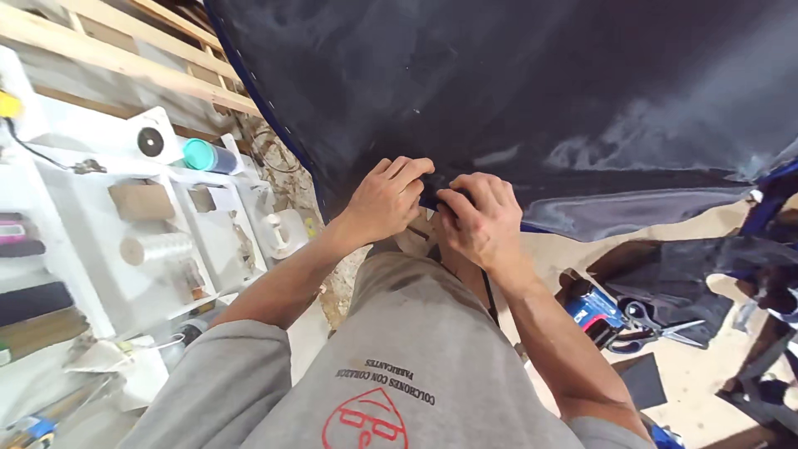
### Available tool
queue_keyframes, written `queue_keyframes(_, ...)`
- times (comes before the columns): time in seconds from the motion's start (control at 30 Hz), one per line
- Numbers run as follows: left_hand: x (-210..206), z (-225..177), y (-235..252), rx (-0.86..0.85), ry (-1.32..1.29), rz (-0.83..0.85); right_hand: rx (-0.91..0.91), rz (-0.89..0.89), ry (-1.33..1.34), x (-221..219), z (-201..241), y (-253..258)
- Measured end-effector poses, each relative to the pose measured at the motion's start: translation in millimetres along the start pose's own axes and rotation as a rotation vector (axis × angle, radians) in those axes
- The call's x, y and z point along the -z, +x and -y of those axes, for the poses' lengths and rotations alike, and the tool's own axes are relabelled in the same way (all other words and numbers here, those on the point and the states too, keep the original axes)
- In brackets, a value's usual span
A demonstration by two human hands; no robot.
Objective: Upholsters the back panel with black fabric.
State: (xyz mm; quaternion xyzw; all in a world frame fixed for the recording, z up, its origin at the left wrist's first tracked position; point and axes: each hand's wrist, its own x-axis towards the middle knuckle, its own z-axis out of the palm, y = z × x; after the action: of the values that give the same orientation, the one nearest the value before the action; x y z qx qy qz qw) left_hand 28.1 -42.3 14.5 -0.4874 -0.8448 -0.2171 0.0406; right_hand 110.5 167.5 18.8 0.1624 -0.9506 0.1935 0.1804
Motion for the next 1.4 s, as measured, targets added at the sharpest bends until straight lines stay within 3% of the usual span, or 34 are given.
queue_keyframes(0.33,-2,3,-1,-0.025,-0.056,0.025,0.054,-0.053,0.037,-24,1,5)
queue_keyframes(0.5,8,5,-21,0.127,-0.191,-0.211,0.023,-0.031,0.033,-22,3,6)
queue_keyframes(0.57,11,3,-23,0.202,-0.200,-0.228,0.007,-0.022,0.032,-21,4,5)
queue_keyframes(1.07,17,-15,5,0.267,-0.019,0.087,-0.028,0.020,0.008,-16,6,8)
queue_keyframes(1.13,17,-12,8,0.236,-0.001,0.106,-0.021,0.017,0.008,-17,6,9)
queue_keyframes(1.3,10,14,6,-0.068,-0.002,0.064,0.076,0.006,0.017,-22,1,9)
queue_keyframes(1.4,11,18,9,-0.162,-0.015,0.083,0.138,0.029,0.017,-21,-3,10)
